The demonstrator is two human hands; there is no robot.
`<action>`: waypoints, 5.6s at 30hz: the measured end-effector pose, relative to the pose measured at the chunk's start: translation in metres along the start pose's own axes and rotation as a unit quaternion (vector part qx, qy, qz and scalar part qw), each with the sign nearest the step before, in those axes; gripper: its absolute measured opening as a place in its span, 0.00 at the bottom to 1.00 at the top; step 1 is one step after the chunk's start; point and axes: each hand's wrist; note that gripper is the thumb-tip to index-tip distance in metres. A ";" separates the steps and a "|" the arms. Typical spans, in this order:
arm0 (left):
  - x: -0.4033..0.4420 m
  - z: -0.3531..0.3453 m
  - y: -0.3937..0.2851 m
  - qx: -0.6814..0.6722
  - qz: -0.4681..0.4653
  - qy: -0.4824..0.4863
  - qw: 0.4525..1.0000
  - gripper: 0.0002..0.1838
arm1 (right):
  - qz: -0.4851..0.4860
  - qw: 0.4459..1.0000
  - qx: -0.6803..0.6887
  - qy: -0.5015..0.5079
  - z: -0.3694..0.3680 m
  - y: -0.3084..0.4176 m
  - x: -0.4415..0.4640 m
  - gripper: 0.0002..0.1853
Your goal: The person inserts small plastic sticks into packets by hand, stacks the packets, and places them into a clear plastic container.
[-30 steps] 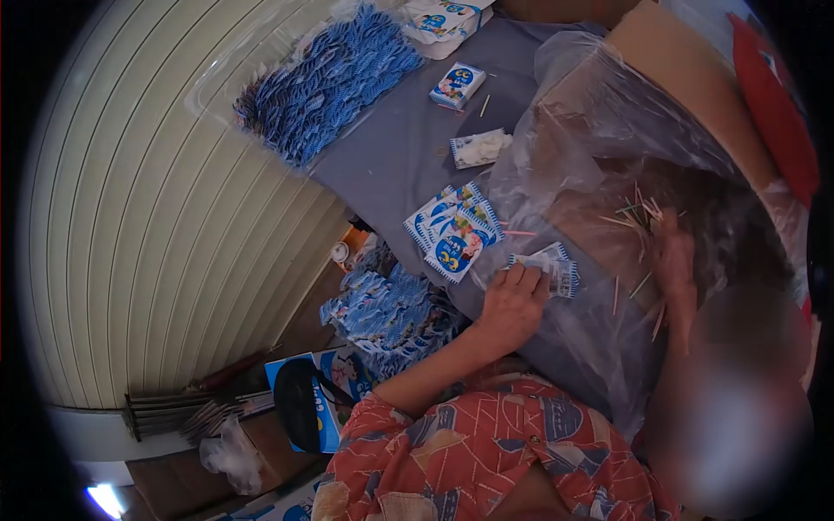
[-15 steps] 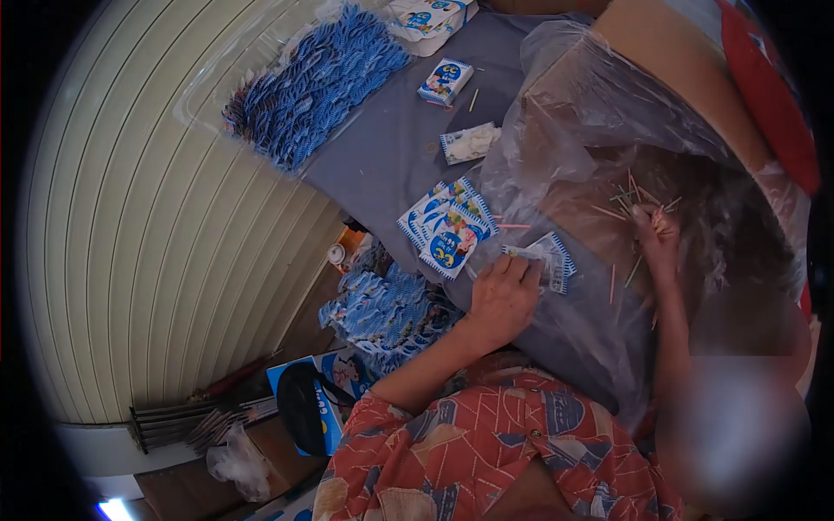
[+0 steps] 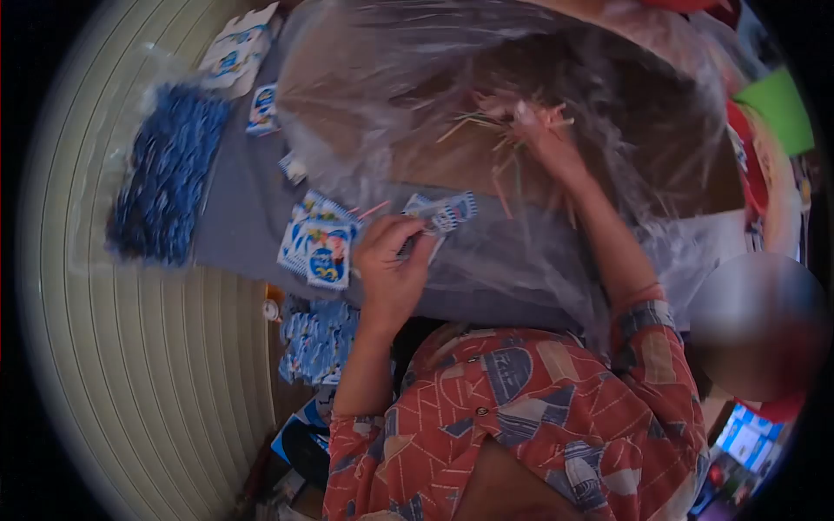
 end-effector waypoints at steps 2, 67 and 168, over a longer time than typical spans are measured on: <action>0.009 -0.015 -0.006 -0.039 0.021 0.033 0.998 0.08 | -0.012 0.988 0.149 -0.048 0.020 0.015 0.012 0.24; -0.033 -0.031 0.009 0.458 -0.092 -0.044 0.883 0.14 | -0.080 0.738 -0.528 0.412 0.034 0.031 0.013 0.24; -0.004 -0.020 -0.040 -0.007 -0.152 0.327 0.933 0.33 | -0.078 0.882 -0.431 0.172 0.036 0.056 0.004 0.10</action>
Point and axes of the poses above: each hand's wrist, its own x-axis towards the middle knuckle, its own z-axis out of the back of the hand, y = z × x, and after that the axes turned 15 degrees about z, right-handed
